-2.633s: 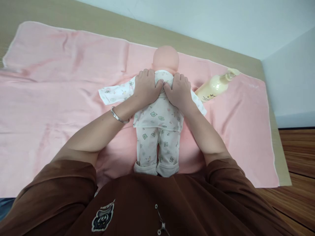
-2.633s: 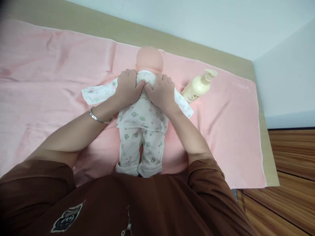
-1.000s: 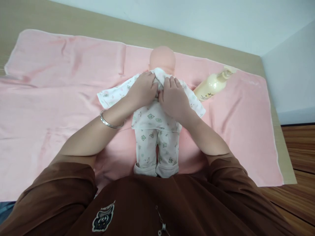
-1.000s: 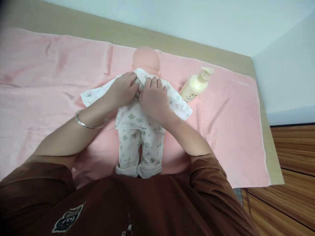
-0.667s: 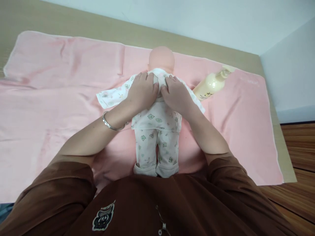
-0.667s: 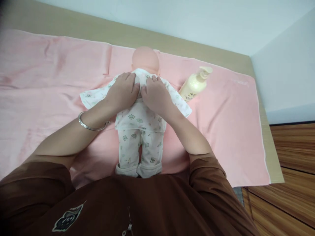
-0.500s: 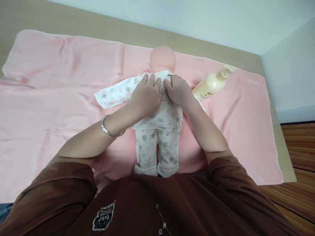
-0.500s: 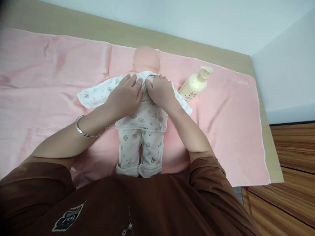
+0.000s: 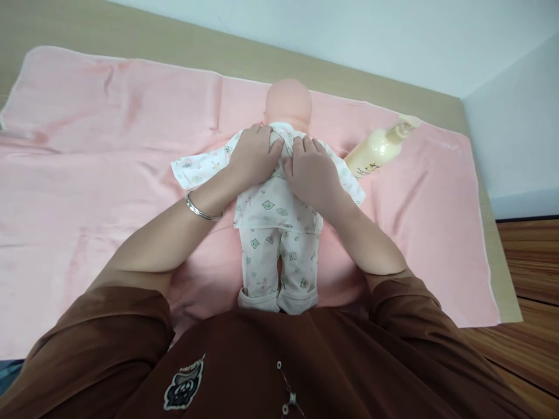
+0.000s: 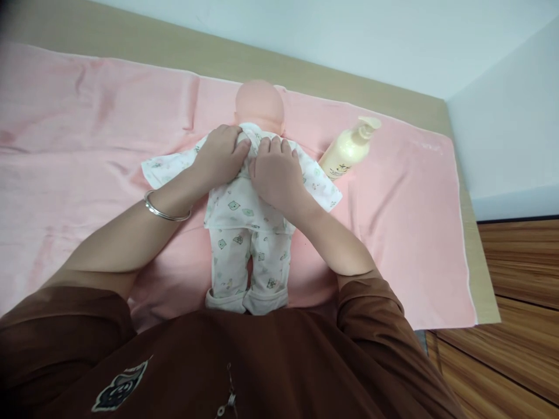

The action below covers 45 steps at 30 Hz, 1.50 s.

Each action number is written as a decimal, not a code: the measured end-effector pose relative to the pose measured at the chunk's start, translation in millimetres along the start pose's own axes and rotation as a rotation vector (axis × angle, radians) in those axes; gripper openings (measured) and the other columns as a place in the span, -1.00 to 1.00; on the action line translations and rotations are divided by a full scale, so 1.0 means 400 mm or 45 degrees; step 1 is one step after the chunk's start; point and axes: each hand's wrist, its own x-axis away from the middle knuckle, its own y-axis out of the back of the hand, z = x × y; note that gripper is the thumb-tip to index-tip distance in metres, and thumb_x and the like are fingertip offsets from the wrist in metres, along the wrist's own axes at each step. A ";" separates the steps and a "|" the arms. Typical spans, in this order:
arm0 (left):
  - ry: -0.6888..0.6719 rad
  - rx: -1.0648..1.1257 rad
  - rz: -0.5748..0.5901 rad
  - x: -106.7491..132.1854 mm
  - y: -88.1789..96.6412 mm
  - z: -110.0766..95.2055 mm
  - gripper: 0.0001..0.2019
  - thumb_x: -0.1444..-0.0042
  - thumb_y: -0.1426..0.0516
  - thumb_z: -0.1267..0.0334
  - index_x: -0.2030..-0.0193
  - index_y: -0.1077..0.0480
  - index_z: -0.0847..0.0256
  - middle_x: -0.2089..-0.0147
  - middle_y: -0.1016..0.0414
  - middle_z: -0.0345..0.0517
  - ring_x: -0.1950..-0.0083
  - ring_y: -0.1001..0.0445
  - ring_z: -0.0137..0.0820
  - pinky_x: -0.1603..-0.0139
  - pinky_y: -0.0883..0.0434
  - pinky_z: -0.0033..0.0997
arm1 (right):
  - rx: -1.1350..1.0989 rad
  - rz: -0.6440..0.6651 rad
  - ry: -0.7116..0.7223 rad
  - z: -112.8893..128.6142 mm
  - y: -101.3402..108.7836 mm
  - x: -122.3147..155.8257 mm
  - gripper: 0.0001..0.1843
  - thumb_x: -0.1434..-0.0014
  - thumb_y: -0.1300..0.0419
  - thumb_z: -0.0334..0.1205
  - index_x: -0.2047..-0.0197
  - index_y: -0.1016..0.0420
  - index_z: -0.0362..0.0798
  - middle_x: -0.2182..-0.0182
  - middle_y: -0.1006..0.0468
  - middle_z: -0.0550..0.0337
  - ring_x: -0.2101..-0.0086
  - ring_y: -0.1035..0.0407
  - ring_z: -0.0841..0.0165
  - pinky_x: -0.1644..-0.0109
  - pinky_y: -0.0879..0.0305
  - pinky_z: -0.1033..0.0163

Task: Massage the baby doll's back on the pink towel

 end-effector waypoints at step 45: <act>-0.201 -0.184 0.021 0.054 0.061 -0.053 -0.74 -0.38 0.07 0.33 0.21 -0.43 0.16 -0.01 -0.57 0.19 -0.14 -0.53 0.00 -0.22 -0.48 0.04 | 0.030 0.000 -0.187 -0.049 -0.023 -0.056 -0.38 -0.56 0.16 0.11 -0.17 -0.41 -0.29 -0.13 -0.55 -0.30 -0.16 -0.46 -0.09 -0.29 -0.36 -0.19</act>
